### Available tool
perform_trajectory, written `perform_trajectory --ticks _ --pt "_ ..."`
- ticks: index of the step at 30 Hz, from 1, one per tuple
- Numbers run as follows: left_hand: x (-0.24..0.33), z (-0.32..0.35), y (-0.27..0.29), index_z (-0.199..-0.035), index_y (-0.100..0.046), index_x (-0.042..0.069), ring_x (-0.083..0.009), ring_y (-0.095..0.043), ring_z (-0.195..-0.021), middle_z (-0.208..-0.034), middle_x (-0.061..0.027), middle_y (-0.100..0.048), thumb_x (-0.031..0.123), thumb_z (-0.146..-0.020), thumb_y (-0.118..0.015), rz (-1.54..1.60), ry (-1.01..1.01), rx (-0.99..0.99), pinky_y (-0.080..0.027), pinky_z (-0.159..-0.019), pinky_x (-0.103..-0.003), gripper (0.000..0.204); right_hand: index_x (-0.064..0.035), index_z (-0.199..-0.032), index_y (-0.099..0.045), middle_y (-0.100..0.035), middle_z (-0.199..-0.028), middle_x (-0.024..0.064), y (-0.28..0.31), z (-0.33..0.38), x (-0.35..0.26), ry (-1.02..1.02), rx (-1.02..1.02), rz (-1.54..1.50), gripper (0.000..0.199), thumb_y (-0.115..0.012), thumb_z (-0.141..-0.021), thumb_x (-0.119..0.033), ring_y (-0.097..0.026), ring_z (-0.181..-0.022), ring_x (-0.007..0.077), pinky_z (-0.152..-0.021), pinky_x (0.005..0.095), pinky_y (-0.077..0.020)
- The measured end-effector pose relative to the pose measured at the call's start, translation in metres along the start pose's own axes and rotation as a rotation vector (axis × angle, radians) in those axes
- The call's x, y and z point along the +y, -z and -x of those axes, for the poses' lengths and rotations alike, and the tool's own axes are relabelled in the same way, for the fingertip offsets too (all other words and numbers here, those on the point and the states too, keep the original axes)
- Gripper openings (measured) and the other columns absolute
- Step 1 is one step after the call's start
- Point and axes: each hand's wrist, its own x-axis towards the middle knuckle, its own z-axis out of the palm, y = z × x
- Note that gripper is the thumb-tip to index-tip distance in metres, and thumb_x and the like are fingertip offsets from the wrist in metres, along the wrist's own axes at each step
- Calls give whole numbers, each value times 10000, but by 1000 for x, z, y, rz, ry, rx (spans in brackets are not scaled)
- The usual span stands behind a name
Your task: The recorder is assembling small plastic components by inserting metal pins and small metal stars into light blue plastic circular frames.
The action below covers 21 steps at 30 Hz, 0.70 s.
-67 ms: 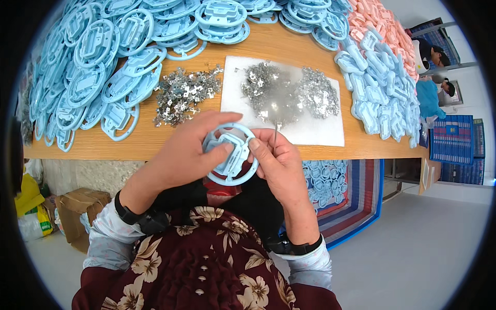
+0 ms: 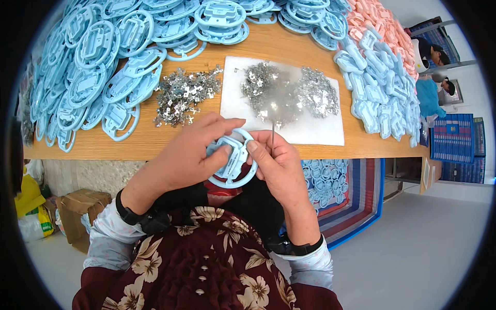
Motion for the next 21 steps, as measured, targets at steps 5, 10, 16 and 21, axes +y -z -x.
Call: perform_trajectory --ticks 5,10,16,21 --pt "-5 5 -9 -1313 -515 -28 -263 -641 -949 -1051 -168 -629 133 -935 -511 167 40 -7 -506 -846 -379 411 -11 -1225 -594 -586 -784 -27 -9 11 -7 15 -9 -43 281 -575 -1032 -215 -446 -592 15 -508 171 -338" --pt "-20 11 -16 -1353 -489 -14 -186 -655 -915 -1075 -103 -619 214 -1048 -423 747 308 -62 -560 -735 -306 387 -60 -1303 -500 -510 -740 -18 -9 13 -2 170 32 -101 285 -501 -1063 -214 -433 -607 55 -526 223 -359" --pt "-14 15 -15 -1389 -485 -12 -227 -672 -922 -1106 -128 -635 255 -1038 -511 1425 500 -23 -585 -711 -352 441 -53 -1297 -566 -608 -843 32 -37 16 13 487 169 477 268 -518 -1034 -50 -579 -762 85 -712 237 -501" --pt "-23 19 -21 -1393 -501 -6 -228 -674 -948 -1069 -143 -660 258 -1039 -515 1457 434 -3 -555 -698 -328 443 -51 -1311 -587 -688 -905 76 -42 12 23 469 158 408 299 -540 -1018 -16 -643 -793 96 -733 246 -528"
